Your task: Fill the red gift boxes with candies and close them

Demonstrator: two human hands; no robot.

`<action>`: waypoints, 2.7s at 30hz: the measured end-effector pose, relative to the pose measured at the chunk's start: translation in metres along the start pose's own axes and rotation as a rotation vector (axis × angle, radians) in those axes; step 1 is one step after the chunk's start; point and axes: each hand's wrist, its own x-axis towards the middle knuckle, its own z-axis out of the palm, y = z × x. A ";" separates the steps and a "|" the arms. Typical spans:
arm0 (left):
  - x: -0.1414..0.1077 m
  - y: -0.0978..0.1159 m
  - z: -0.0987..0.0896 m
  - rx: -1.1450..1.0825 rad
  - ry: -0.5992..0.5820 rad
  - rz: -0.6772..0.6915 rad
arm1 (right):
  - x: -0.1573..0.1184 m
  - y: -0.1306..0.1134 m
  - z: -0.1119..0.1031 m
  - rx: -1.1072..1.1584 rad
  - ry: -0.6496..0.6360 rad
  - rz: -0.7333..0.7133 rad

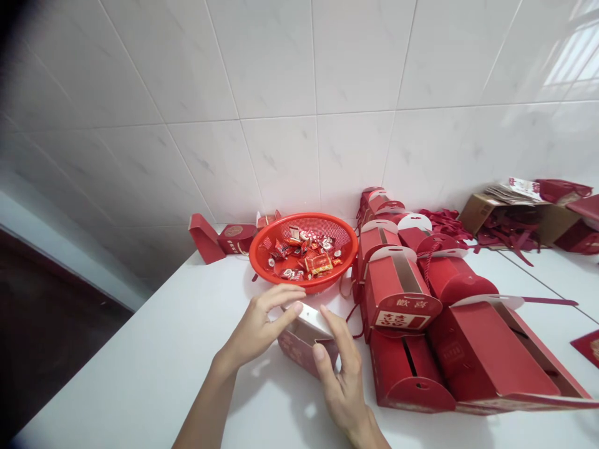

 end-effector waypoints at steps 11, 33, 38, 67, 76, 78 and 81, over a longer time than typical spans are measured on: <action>0.005 -0.003 -0.007 -0.024 -0.135 -0.073 | -0.001 0.006 -0.001 -0.065 -0.025 -0.151; 0.190 -0.083 -0.063 0.653 -0.244 -0.369 | -0.010 0.017 0.002 -0.146 -0.027 -0.147; 0.201 -0.097 -0.055 0.779 -0.370 -0.448 | -0.012 0.020 0.003 -0.185 -0.006 -0.150; 0.182 -0.099 -0.059 0.719 -0.199 -0.304 | -0.009 0.017 0.002 -0.220 -0.040 -0.146; 0.176 -0.090 -0.056 0.825 -0.455 -0.397 | -0.007 0.017 0.003 -0.179 -0.031 -0.136; 0.174 -0.092 -0.052 0.846 -0.540 -0.440 | -0.006 0.016 0.002 -0.178 -0.035 -0.139; 0.173 -0.096 -0.048 0.862 -0.602 -0.476 | -0.006 0.016 0.002 -0.175 -0.043 -0.145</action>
